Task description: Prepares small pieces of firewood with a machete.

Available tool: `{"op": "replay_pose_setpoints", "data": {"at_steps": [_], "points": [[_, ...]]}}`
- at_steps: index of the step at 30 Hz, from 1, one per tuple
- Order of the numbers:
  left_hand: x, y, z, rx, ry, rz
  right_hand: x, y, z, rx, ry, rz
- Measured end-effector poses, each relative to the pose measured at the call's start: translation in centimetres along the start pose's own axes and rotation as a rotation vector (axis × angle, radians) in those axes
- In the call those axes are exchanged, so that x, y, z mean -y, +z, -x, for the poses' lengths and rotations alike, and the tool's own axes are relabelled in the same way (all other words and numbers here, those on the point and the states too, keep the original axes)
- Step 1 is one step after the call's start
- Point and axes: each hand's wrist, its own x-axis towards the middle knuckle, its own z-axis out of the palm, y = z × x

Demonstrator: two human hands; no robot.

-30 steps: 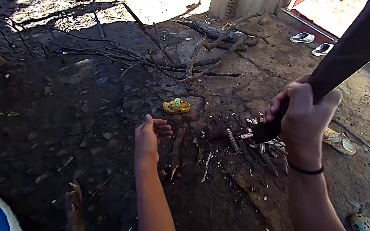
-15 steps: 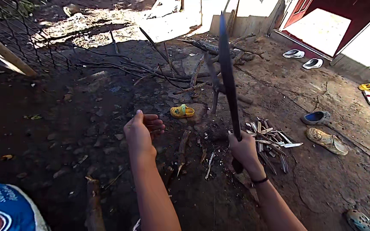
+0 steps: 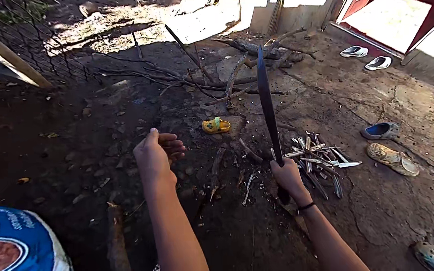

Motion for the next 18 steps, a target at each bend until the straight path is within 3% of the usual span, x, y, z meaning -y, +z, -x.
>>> {"op": "replay_pose_setpoints", "data": {"at_steps": [4, 9, 13, 18], "points": [[3.0, 3.3, -0.8, 0.039, -0.051, -0.09, 1.1, -2.0, 2.1, 0.019, -0.024, -0.364], [12.5, 8.7, -1.9, 0.402, -0.028, -0.681, -0.4, -5.2, 5.5, 0.0, -0.03, -0.749], [16.8, 14.8, 0.7, 0.653, 0.119, -0.999, -3.0, -8.1, 7.4, -0.097, -0.057, -0.859], [17.8, 24.5, 0.4, 0.706, 0.286, -1.18, -7.2, -10.5, 9.1, -0.17, 0.022, -0.874]]}}
